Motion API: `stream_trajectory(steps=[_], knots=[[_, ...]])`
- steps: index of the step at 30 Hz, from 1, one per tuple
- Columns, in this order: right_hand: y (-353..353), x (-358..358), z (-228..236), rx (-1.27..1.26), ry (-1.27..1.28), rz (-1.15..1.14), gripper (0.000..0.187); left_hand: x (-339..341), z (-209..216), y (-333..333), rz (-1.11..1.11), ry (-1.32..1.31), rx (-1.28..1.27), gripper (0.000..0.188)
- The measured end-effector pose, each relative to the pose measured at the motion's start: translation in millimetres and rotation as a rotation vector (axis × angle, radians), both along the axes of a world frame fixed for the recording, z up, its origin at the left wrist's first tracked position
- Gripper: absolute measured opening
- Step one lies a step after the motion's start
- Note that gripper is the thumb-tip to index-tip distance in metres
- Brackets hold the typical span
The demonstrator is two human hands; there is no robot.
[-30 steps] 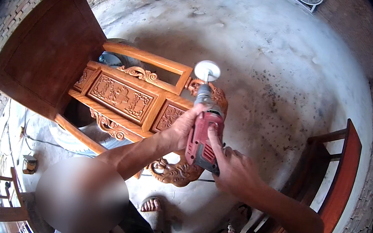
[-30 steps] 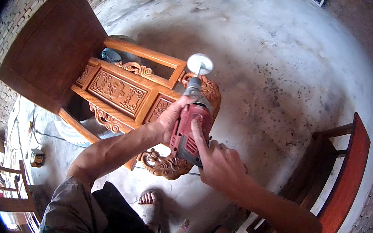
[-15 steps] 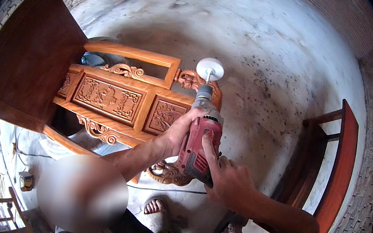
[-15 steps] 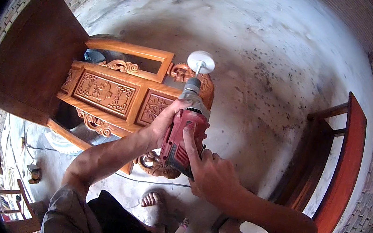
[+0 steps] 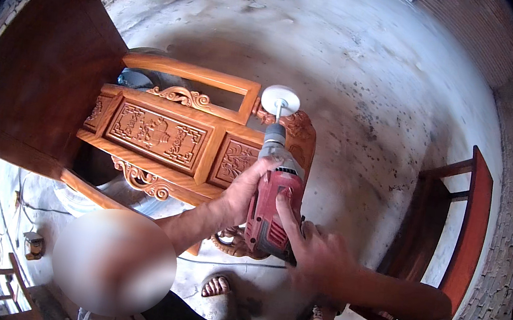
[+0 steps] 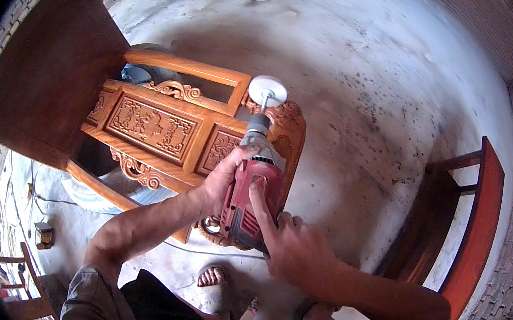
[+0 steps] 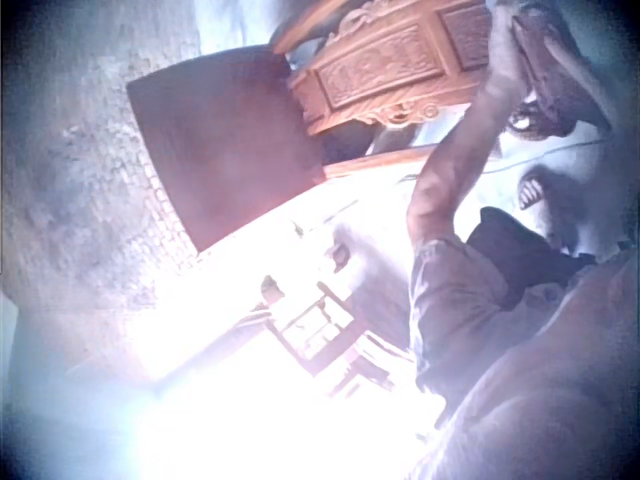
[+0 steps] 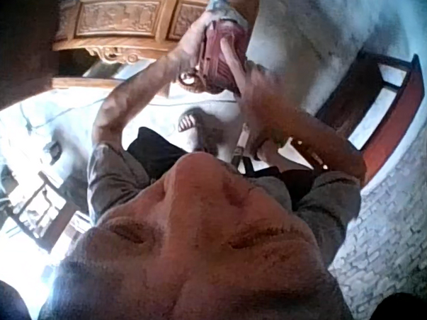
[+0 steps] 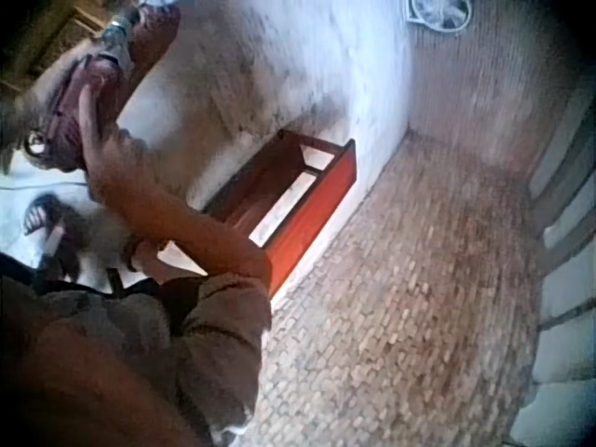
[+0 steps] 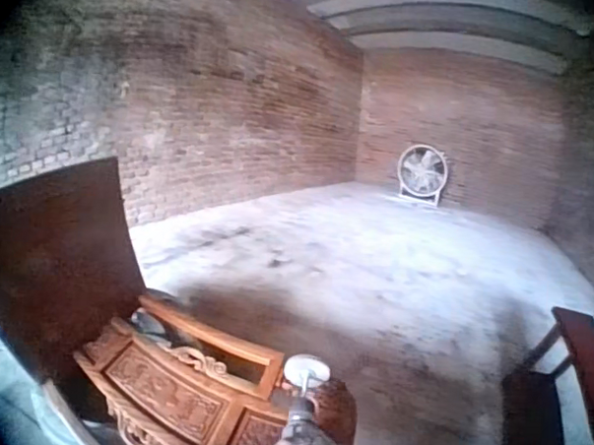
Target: The person uses a power drill with a polishing attachment to smooth and polish the surface of an intricately carved wooden chair. They systematically move the tool across the seat, backrest, and legs, repositioning the chair to access different areas.
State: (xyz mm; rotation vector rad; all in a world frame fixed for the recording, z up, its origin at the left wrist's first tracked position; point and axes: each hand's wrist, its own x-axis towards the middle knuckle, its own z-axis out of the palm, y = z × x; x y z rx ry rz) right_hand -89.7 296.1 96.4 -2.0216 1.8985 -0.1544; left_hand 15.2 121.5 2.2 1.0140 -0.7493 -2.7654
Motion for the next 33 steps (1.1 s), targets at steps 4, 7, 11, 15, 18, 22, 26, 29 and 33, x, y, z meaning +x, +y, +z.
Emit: stream_trajectory(steps=[4, 7, 11, 15, 18, 22, 26, 29, 33], knots=[[-10.9, -9.8, -10.9, -0.046, 0.008, 0.059, 0.103, 5.8, -0.8, -7.9, 0.009, 0.063, 0.035, 0.066], [-2.6, -17.5, -7.5, 0.048, 0.009, 0.074, 0.105, 2.0, 9.6, 7.3, 0.001, 0.012, 0.043, 0.072], [21.4, -11.1, 5.6, 0.124, 0.074, 0.014, 0.107, -10.5, -7.7, 20.7, -0.119, 0.132, 0.064, 0.071], [40.6, -7.0, 1.0, 0.145, 0.041, -0.035, 0.108, -19.0, -3.6, 35.5, -0.137, 0.074, 0.023, 0.066], [42.5, -5.9, 0.3, 0.099, -0.019, -0.037, 0.109, -16.3, -4.5, 36.0, -0.156, 0.075, 0.007, 0.064], [31.7, -8.1, 1.4, 0.215, -0.004, -0.062, 0.112, -17.4, -4.0, 26.3, -0.187, 0.096, 0.01, 0.064], [45.0, 0.2, 11.0, 0.267, -0.028, -0.054, 0.116, -7.8, 2.4, 42.8, -0.185, 0.096, -0.015, 0.063], [43.1, 3.4, 17.3, 0.249, -0.038, -0.03, 0.115, -2.0, 2.7, 49.1, -0.142, 0.075, -0.004, 0.064], [39.9, -0.2, 14.7, 0.22, -0.011, -0.012, 0.114, -1.0, 0.2, 39.4, -0.166, 0.149, 0.089, 0.063]])
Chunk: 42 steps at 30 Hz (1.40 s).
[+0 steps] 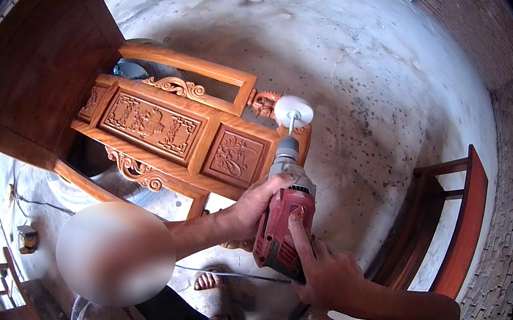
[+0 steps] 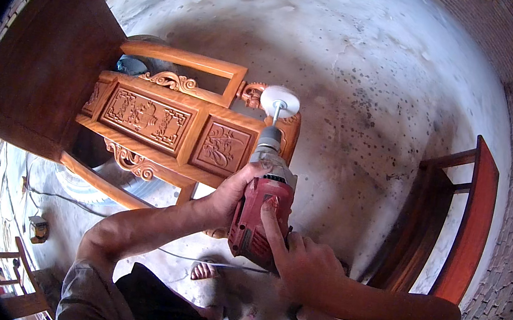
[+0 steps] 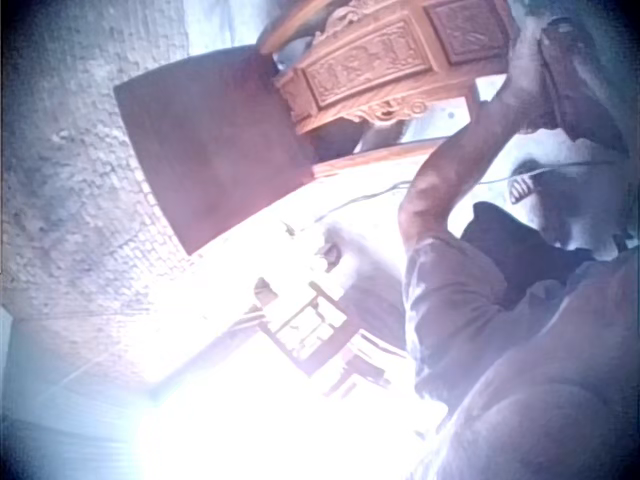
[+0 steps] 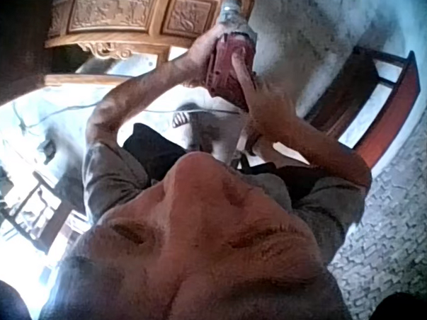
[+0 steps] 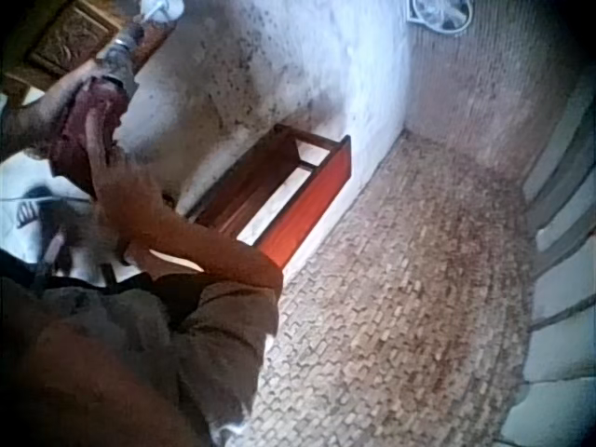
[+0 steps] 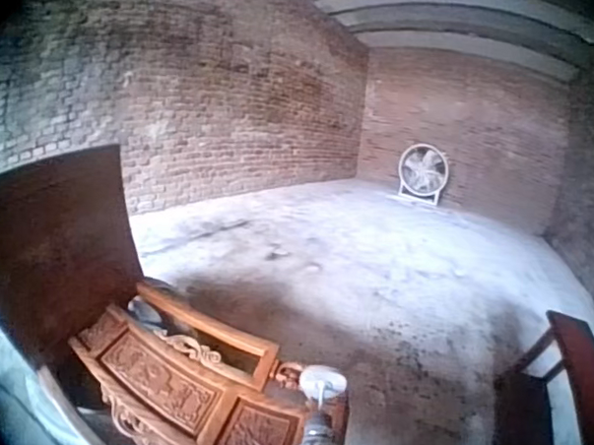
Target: The person uses a power drill with a polishing attachment to smooth and polish the surface of an intricately carved wooden chair. They systematically move the tool across the seat, backrest, and legs, repositioning the chair to access different areas.
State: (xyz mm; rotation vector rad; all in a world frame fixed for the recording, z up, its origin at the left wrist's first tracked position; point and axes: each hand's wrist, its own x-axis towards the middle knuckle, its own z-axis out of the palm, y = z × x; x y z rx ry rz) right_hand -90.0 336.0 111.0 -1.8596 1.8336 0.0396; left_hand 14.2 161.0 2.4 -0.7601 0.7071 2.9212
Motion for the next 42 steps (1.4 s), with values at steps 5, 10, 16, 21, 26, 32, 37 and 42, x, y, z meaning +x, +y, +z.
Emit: stream_trajectory(steps=[5, 10, 16, 21, 26, 32, 37, 42], knots=[[-4.2, -2.6, -0.3, 0.016, -0.027, 0.018, 0.11, 3.8, -4.6, 4.1, 0.109, -0.051, -0.097, 0.063], [-34.5, -12.7, -11.6, -0.169, 0.01, 0.05, 0.105, -0.7, 6.9, -25.6, 0.175, -0.079, -0.057, 0.065], [-44.8, -11.0, -7.6, -0.043, -0.022, 0.052, 0.106, 9.3, 6.2, -23.7, 0.256, -0.048, 0.007, 0.058], [-61.6, -12.1, -6.3, -0.075, -0.008, 0.023, 0.111, 8.0, 4.6, -38.5, 0.339, -0.019, -0.032, 0.058], [-87.5, 20.1, 0.7, -0.134, -0.095, 0.052, 0.105, 49.9, 18.3, -60.6, 0.379, -0.014, 0.03, 0.056], [-120.2, 70.8, -12.6, -0.321, -0.114, 0.128, 0.092, 104.8, 11.5, -95.4, 0.403, 0.048, 0.015, 0.06], [-152.4, 113.0, -30.0, -0.395, -0.178, 0.101, 0.091, 140.0, 8.9, -128.4, 0.427, 0.038, -0.04, 0.059], [-161.6, 137.3, -27.9, -0.41, -0.148, 0.056, 0.093, 156.6, 14.2, -144.8, 0.386, 0.022, -0.024, 0.06]])
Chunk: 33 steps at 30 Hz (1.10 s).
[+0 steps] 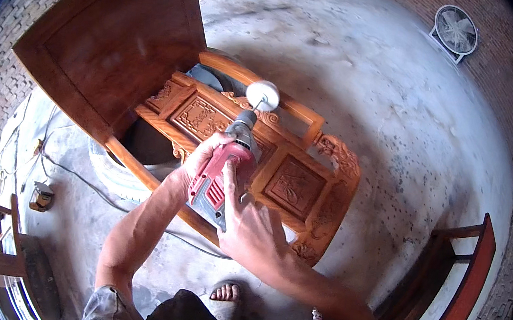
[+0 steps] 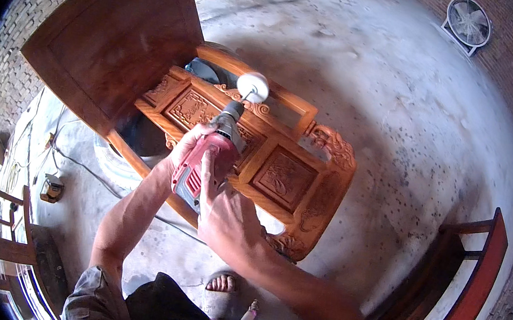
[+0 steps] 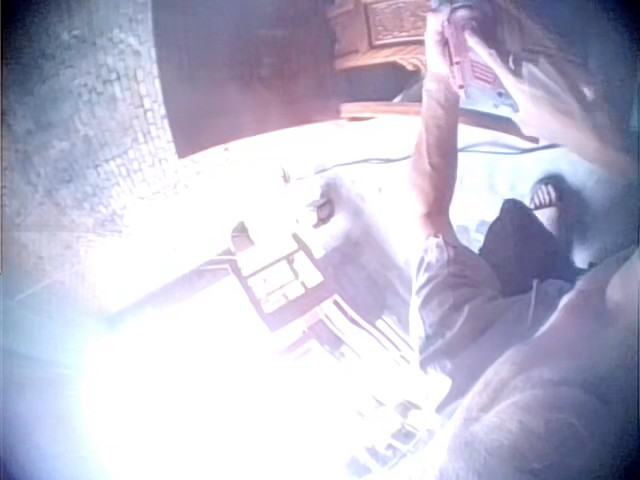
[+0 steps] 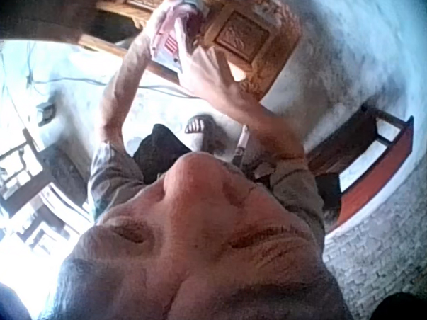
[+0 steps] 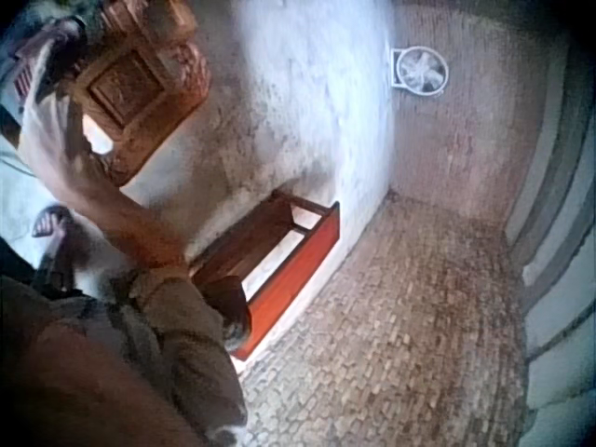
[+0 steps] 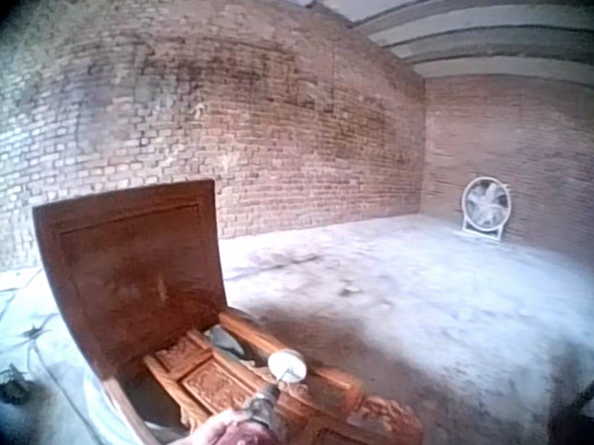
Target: The person uses a power drill with a polishing attachment to smooth and polish the surface of an intricately carved wooden chair. They systematically move the tool across the seat, backrest, and legs, repositioning the chair to access different areas.
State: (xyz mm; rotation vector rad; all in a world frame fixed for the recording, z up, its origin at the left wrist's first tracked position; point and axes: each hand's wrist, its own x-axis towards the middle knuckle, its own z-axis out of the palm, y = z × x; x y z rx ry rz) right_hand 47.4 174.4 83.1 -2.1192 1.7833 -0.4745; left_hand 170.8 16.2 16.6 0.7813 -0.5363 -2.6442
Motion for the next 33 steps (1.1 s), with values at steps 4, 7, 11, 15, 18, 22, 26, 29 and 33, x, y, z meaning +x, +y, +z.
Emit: stream_trajectory(steps=[4, 7, 11, 15, 18, 22, 26, 29, 33], knots=[[15.4, 11.6, -10.7, 0.029, -0.004, -0.056, 0.093, 1.1, -6.6, 12.1, -0.064, -0.014, 0.008, 0.058], [17.4, 13.2, -6.6, 0.071, -0.014, -0.05, 0.093, 4.0, -14.7, 9.0, -0.064, -0.027, 0.016, 0.059], [3.0, 8.9, -5.7, -0.024, -0.035, -0.033, 0.093, 4.9, -8.5, -4.7, -0.026, 0.026, 0.019, 0.06], [8.3, 12.3, -7.5, -0.017, -0.025, -0.061, 0.093, 2.5, -4.6, 2.9, -0.051, -0.022, 0.004, 0.058], [21.1, 14.2, -8.6, 0.068, -0.016, -0.08, 0.093, -3.1, -6.6, 16.7, -0.054, -0.093, -0.004, 0.057], [21.7, 12.6, -12.7, 0.057, -0.007, -0.064, 0.094, -1.8, -11.6, 15.5, -0.1, -0.037, 0.048, 0.057], [10.3, 9.7, -7.7, -0.001, -0.083, 0.007, 0.092, 11.7, -18.2, 6.3, 0.018, 0.057, -0.007, 0.059], [-0.6, 3.1, -5.9, -0.01, -0.033, 0.048, 0.091, 13.4, -19.0, -2.6, 0.061, 0.099, 0.016, 0.062], [12.3, 8.8, -8.4, 0.022, 0.0, 0.004, 0.09, 13.1, -18.8, 5.0, -0.009, 0.068, 0.062, 0.06]])
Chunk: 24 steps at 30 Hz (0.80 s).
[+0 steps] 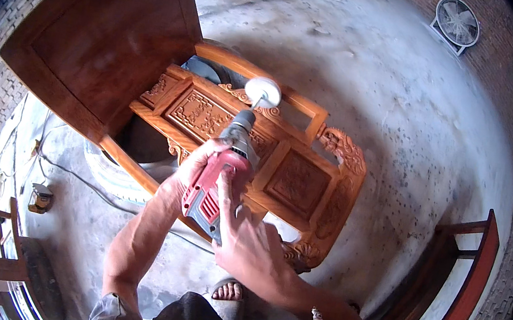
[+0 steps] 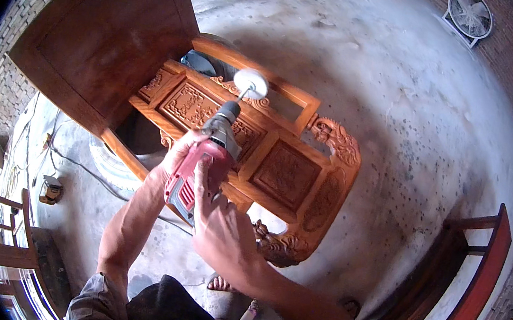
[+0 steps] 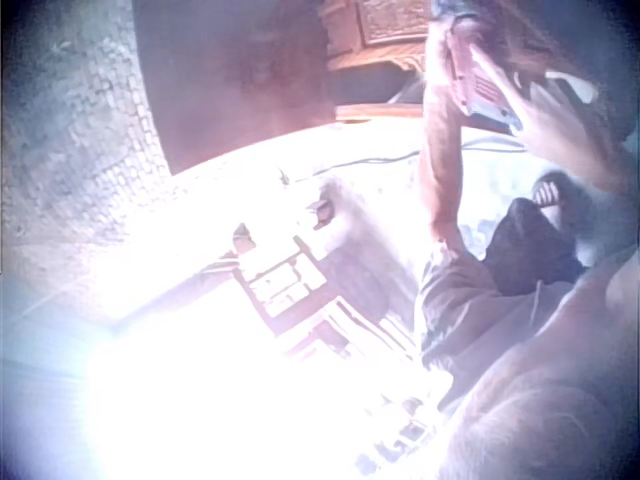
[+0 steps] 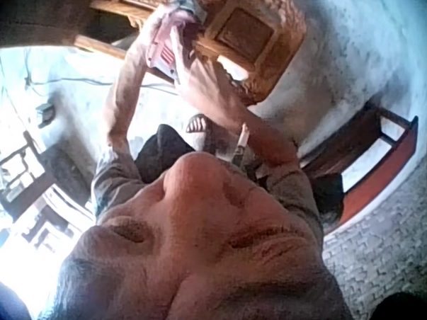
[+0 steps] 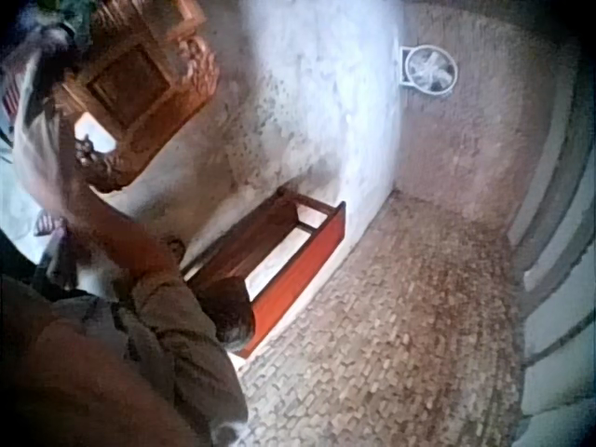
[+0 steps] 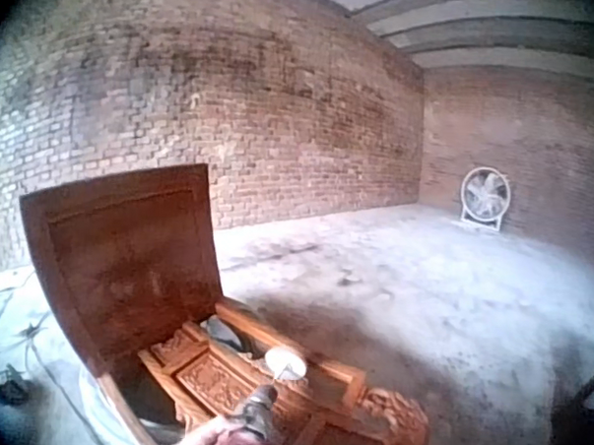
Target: The person uses a power drill with a polishing attachment to smooth and polish the surface of an intricately carved wooden chair. They systematically move the tool across the seat, backrest, and legs, repositioning the chair to access different areas.
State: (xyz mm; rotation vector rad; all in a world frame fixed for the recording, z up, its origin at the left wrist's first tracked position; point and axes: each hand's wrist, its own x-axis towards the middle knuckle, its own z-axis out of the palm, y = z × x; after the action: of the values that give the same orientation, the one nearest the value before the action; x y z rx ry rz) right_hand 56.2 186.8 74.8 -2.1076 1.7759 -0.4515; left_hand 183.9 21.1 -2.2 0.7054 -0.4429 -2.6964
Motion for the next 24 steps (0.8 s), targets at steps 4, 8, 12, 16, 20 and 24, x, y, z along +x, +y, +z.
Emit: stream_trajectory(steps=[4, 8, 12, 16, 20, 24], knots=[[16.2, 2.5, -6.2, 0.042, -0.074, -0.037, 0.09, -8.8, -1.7, 18.3, -0.017, -0.12, -0.048, 0.062], [-1.2, 1.0, -2.1, 0.06, -0.096, -0.028, 0.101, -4.7, -1.8, 1.7, 0.029, -0.079, -0.098, 0.063], [-32.7, 2.6, -8.0, -0.034, -0.053, 0.032, 0.097, 10.4, 3.5, -23.2, 0.14, -0.036, -0.076, 0.056], [-45.2, 2.9, -9.8, -0.038, -0.044, 0.08, 0.096, 20.4, 6.0, -29.0, 0.183, -0.022, -0.036, 0.059], [-32.2, 1.6, -14.5, -0.114, -0.05, 0.081, 0.096, 12.8, 0.0, -12.1, 0.253, -0.106, -0.112, 0.054], [-39.5, 2.8, -17.7, -0.109, -0.051, 0.121, 0.097, 21.5, 2.3, -14.3, 0.246, -0.032, -0.075, 0.063]])
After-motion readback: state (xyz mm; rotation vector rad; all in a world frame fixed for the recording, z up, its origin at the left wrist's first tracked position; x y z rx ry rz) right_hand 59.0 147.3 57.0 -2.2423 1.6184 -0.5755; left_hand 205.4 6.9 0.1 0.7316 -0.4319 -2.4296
